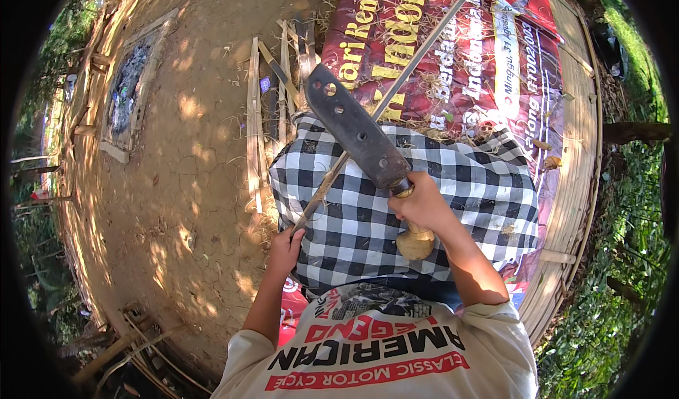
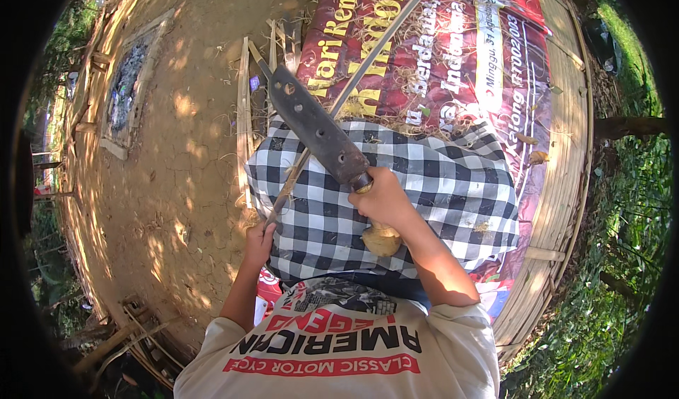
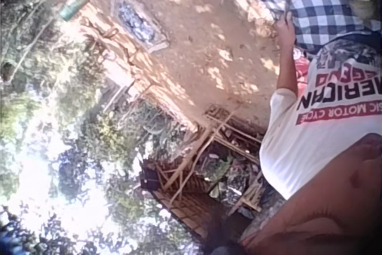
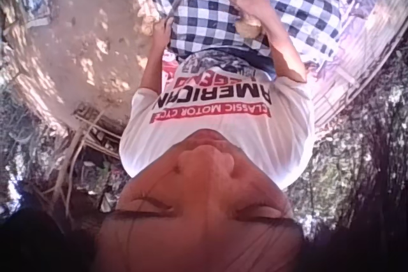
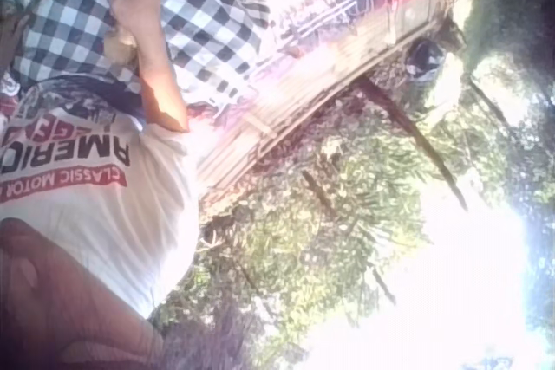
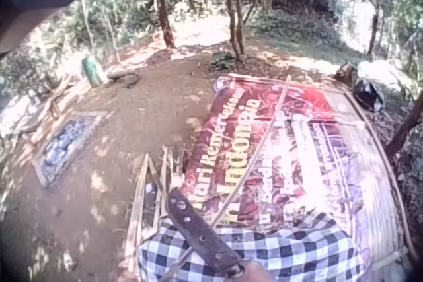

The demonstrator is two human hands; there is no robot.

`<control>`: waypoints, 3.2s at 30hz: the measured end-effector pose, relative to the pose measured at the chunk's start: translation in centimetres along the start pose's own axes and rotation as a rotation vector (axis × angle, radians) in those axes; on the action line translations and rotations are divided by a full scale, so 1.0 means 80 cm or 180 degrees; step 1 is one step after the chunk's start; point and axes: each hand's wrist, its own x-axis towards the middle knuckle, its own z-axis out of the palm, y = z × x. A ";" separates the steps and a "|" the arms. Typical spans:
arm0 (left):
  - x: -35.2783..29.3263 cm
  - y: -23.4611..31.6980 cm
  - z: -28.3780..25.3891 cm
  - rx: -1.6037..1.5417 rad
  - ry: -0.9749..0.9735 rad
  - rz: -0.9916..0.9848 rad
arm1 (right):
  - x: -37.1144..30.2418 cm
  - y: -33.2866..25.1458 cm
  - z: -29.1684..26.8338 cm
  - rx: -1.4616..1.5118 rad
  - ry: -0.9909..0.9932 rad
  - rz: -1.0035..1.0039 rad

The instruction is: The person shaves a thin strip of bamboo using a large blade by holding the strip with one hand and drawing the blade along its length while seated.

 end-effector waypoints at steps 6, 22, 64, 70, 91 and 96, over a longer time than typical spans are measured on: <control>0.005 -0.010 0.001 0.0015 0.0201 0.0259 | -0.015 0.004 0.012 -0.0834 -0.0314 -0.0514; 0.005 0.003 0.003 -0.0098 0.0139 0.0265 | -0.029 0.013 0.015 -0.0309 -0.0315 0.0045; 0.009 -0.001 -0.006 0.0207 0.0163 0.0151 | -0.021 -0.031 -0.052 -0.2762 0.1464 -0.2464; 0.006 -0.010 0.001 0.0435 0.0372 0.0098 | 0.012 -0.023 -0.056 -0.3065 0.1296 -0.2310; 0.010 -0.002 -0.008 0.0360 0.0209 0.0011 | 0.051 0.016 -0.242 -0.2105 0.2941 -0.0695; 0.006 0.008 -0.003 -0.0109 0.0132 -0.0267 | 0.062 0.029 -0.228 -0.1932 0.2918 -0.0880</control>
